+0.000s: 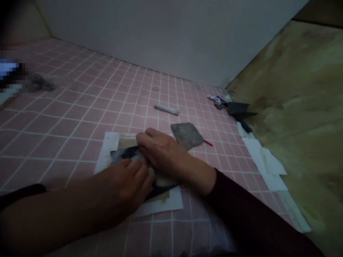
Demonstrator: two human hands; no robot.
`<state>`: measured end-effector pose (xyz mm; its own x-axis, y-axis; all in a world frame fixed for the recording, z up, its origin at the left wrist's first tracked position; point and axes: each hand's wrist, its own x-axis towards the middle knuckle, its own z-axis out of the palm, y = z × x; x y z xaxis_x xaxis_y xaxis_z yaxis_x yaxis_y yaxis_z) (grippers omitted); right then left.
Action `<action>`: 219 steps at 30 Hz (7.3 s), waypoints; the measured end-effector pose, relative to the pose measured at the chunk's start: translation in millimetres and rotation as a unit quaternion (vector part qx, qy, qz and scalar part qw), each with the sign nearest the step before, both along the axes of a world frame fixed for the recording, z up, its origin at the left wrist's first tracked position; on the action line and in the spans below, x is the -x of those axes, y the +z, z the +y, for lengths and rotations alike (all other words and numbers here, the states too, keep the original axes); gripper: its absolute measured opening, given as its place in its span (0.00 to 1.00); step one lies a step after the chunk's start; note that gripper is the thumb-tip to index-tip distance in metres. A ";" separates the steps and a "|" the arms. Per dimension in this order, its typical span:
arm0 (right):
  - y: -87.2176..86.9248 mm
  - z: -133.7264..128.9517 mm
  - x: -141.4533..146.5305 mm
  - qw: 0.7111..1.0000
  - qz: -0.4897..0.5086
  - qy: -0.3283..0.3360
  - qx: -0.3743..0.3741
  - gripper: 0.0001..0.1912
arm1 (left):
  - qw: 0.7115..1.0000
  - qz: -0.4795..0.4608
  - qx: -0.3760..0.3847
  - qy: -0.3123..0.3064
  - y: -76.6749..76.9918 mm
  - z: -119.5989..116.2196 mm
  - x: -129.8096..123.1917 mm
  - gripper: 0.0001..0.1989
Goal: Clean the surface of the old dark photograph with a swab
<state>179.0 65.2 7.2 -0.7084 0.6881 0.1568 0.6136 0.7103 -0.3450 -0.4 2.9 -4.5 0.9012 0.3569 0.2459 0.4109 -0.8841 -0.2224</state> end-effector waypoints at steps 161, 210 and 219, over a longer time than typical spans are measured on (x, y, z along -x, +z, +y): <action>6.4 6.4 -6.2 0.999 -0.046 -0.025 0.012 0.06 | 0.999 0.022 -0.017 -0.016 -3.0 0.1 0.6 0.08; 0.9 1.9 4.5 1.000 -0.007 0.011 0.008 0.08 | 1.000 -0.016 0.003 -0.002 -4.0 1.2 -0.8 0.07; 3.2 -0.2 3.2 1.000 -0.017 -0.007 0.012 0.07 | 1.000 -0.010 -0.012 -0.005 -4.6 1.0 -0.3 0.08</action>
